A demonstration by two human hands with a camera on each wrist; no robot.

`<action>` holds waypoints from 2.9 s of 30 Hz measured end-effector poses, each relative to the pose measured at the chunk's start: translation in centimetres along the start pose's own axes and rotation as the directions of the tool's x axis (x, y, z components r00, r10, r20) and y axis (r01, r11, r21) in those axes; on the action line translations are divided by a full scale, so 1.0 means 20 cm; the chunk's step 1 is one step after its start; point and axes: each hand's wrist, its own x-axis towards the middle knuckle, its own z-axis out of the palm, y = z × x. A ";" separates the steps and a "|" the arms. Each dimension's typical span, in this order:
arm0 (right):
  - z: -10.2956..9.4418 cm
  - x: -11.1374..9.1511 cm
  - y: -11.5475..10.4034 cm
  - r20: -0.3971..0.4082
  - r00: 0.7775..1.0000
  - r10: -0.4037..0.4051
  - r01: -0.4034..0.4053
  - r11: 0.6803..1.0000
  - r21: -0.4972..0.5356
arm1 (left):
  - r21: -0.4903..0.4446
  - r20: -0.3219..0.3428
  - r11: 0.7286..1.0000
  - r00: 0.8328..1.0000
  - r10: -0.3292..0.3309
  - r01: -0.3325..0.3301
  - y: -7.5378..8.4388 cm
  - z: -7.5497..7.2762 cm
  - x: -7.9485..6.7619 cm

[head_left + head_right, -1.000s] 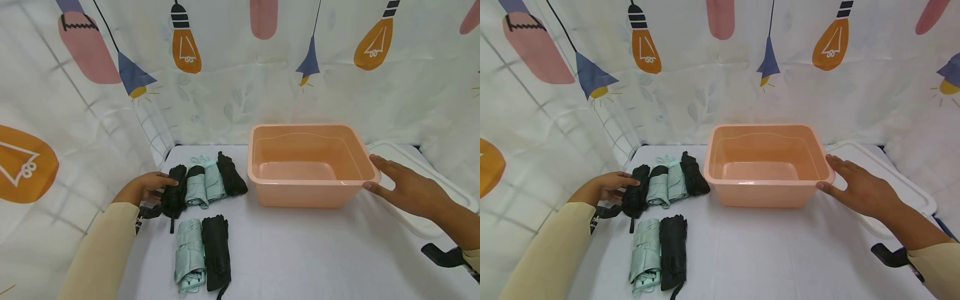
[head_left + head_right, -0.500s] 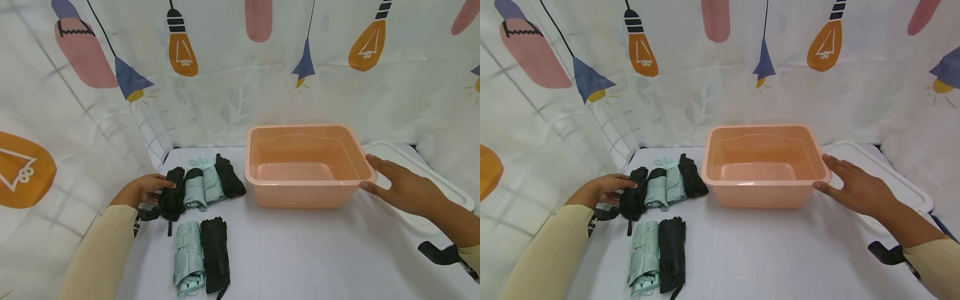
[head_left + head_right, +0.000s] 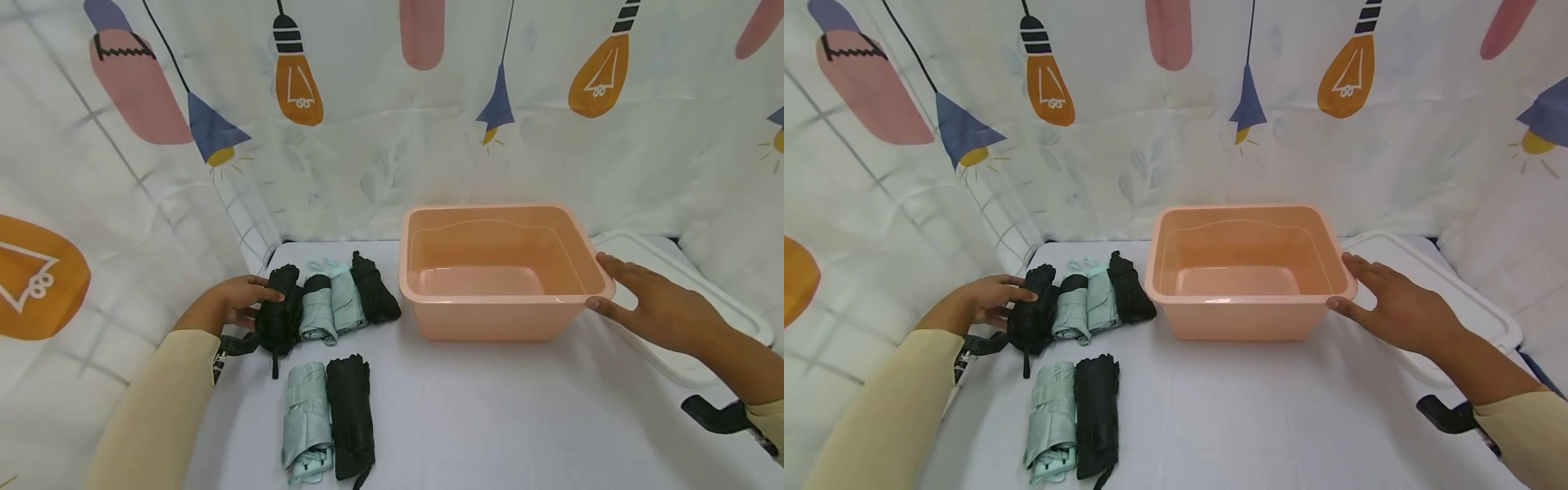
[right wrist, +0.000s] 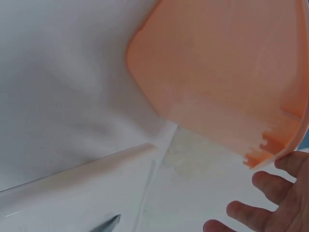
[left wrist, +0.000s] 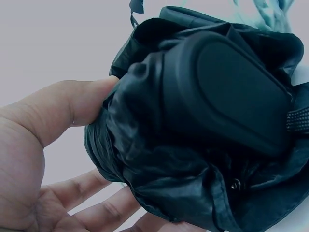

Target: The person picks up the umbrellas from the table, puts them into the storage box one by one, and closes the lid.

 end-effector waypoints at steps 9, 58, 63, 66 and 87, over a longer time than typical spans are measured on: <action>-0.01 0.00 0.00 0.008 1.000 0.005 -0.005 1.000 0.003 | 0.007 0.015 0.999 0.999 0.037 -0.038 0.05 -0.02 -0.02; 0.01 0.00 0.01 0.022 1.000 0.011 -0.011 1.000 0.027 | -0.144 0.009 0.956 0.966 0.260 -0.256 0.43 0.16 -0.19; 0.01 -0.01 0.01 0.025 1.000 0.018 -0.019 0.999 0.031 | -0.158 0.024 0.952 0.963 0.268 -0.261 0.47 0.21 -0.21; 0.01 -0.01 0.00 0.027 0.999 0.020 -0.021 0.999 0.038 | -0.159 0.031 0.951 0.961 0.275 -0.267 0.49 0.23 -0.22; 0.00 0.00 0.01 0.014 1.000 0.012 -0.012 0.999 0.036 | -0.199 0.058 0.924 0.937 0.344 -0.326 0.60 0.33 -0.27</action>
